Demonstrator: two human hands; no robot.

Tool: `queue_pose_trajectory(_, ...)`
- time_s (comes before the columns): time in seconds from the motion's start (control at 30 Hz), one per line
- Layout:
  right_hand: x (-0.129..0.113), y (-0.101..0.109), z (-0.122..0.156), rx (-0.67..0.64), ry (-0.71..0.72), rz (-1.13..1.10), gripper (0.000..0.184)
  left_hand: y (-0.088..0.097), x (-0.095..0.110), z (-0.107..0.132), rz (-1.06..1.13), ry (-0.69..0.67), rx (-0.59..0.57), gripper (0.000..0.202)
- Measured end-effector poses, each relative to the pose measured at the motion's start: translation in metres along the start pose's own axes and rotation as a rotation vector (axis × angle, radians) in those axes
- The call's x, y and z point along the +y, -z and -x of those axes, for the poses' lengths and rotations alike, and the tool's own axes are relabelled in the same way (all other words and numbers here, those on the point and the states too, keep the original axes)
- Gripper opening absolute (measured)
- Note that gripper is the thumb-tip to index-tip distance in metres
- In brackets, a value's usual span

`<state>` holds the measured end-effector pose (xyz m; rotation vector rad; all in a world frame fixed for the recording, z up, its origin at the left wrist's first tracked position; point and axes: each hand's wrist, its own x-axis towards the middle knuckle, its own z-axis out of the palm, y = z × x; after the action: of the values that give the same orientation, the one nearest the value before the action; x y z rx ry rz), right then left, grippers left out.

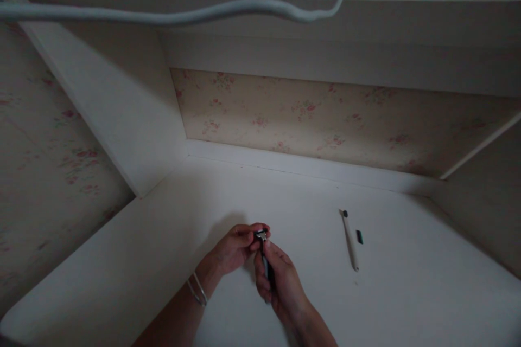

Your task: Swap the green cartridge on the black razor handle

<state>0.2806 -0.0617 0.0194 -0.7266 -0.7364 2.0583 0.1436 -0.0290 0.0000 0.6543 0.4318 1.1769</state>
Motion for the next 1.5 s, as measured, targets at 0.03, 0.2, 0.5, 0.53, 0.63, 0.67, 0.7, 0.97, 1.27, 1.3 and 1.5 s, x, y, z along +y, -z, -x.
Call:
queue_pose_trajectory(0.03,-0.001,0.0,0.0,0.0,0.0,-0.001,0.033,0.0,0.0,0.0,0.006,-0.004,0.0,0.025)
queue_pose_trajectory(0.2,-0.004,-0.002,-0.001,-0.009,0.014,-0.005,0.034,-0.001,-0.001,0.0,0.029,-0.024,-0.008,0.022)
queue_pose_trajectory(0.5,-0.003,-0.001,-0.002,0.011,0.044,0.007,0.032,0.0,-0.002,0.0,0.034,-0.029,-0.003,0.023)
queue_pose_trajectory(0.53,-0.003,-0.001,-0.002,0.011,0.045,0.005,0.032,0.0,-0.002,-0.001,0.034,-0.03,0.0,0.023)
queue_pose_trajectory(0.63,-0.002,0.0,-0.002,0.019,0.042,-0.003,0.033,0.0,-0.002,-0.001,0.032,-0.036,0.004,0.022)
queue_pose_trajectory(0.67,-0.001,0.0,-0.002,0.025,0.041,-0.006,0.034,-0.001,-0.002,-0.001,0.033,-0.035,-0.001,0.022)
queue_pose_trajectory(0.7,-0.001,-0.001,-0.002,0.033,0.04,-0.01,0.035,-0.001,-0.002,-0.001,0.034,-0.033,-0.009,0.021)
queue_pose_trajectory(0.97,0.004,-0.005,-0.002,0.117,0.104,0.062,0.043,0.001,-0.002,0.0,0.025,-0.05,-0.023,0.021)
queue_pose_trajectory(1.27,0.004,-0.008,-0.001,0.08,0.148,0.118,0.04,0.001,-0.001,0.002,0.018,-0.069,-0.072,0.022)
queue_pose_trajectory(1.3,0.004,-0.009,0.0,0.072,0.143,0.101,0.039,0.001,-0.001,0.002,0.021,-0.073,-0.075,0.021)
queue_pose_trajectory(1.5,0.003,-0.012,0.005,0.024,0.088,0.035,0.038,0.002,-0.002,0.003,0.035,-0.087,-0.101,0.018)
